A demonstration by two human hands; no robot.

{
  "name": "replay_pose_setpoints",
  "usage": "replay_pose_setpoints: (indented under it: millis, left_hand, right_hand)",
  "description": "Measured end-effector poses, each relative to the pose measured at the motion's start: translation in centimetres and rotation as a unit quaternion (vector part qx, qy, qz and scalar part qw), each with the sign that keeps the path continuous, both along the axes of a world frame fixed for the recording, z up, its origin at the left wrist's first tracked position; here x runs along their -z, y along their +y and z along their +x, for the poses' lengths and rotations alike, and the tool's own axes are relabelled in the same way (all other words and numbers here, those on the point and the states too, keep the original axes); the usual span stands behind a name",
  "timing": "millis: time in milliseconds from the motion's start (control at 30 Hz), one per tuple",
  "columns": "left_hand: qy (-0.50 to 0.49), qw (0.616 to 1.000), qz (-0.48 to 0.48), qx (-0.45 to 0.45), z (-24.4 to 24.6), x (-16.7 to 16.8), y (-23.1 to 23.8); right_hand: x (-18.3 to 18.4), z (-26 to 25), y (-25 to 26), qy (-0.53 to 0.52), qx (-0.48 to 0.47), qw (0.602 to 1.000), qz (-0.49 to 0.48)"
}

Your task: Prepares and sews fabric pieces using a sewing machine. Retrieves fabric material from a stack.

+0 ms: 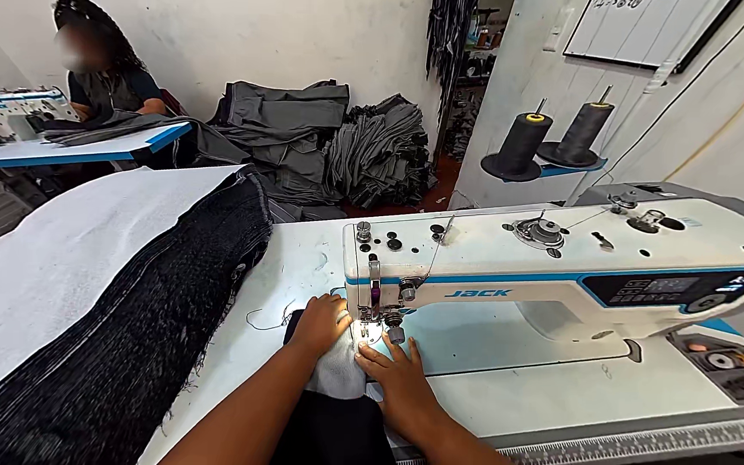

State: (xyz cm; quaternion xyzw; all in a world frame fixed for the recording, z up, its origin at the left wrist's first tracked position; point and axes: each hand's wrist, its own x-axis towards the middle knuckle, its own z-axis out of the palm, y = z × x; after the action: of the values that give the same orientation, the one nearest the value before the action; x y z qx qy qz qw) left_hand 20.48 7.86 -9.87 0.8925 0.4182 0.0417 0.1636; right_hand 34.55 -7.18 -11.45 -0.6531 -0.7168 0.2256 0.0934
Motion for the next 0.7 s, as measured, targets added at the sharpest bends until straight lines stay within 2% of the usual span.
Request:
replay_pose_setpoints:
  millis: [167,367,533,600,667,700]
  left_hand:
    - [-0.028,0.996,0.083,-0.028,0.8,0.6,2.0]
    - [-0.005,0.986,0.162,-0.036,1.4,0.7,1.8]
    - [0.087,0.992,0.002,-0.091,1.7,-1.1,0.8]
    - [0.094,0.990,-0.058,-0.082,0.6,-2.3,0.3]
    - [0.012,0.993,-0.112,-0.044,-1.9,-3.5,-0.6]
    - [-0.053,0.987,-0.147,-0.030,-3.4,-4.4,-1.3]
  right_hand:
    - [-0.2,0.1,0.0,0.002,-0.005,1.000,-0.006]
    - [0.0,0.2,0.1,0.011,-0.014,1.000,-0.003]
    - [-0.2,-0.1,-0.1,-0.004,-0.013,1.000,0.001]
    - [0.1,-0.4,-1.1,0.000,-0.024,1.000,0.020]
    - [1.3,-0.9,-3.0,0.060,-0.040,0.991,0.112]
    - [2.1,-1.1,-3.7,0.125,-0.046,0.975,0.177]
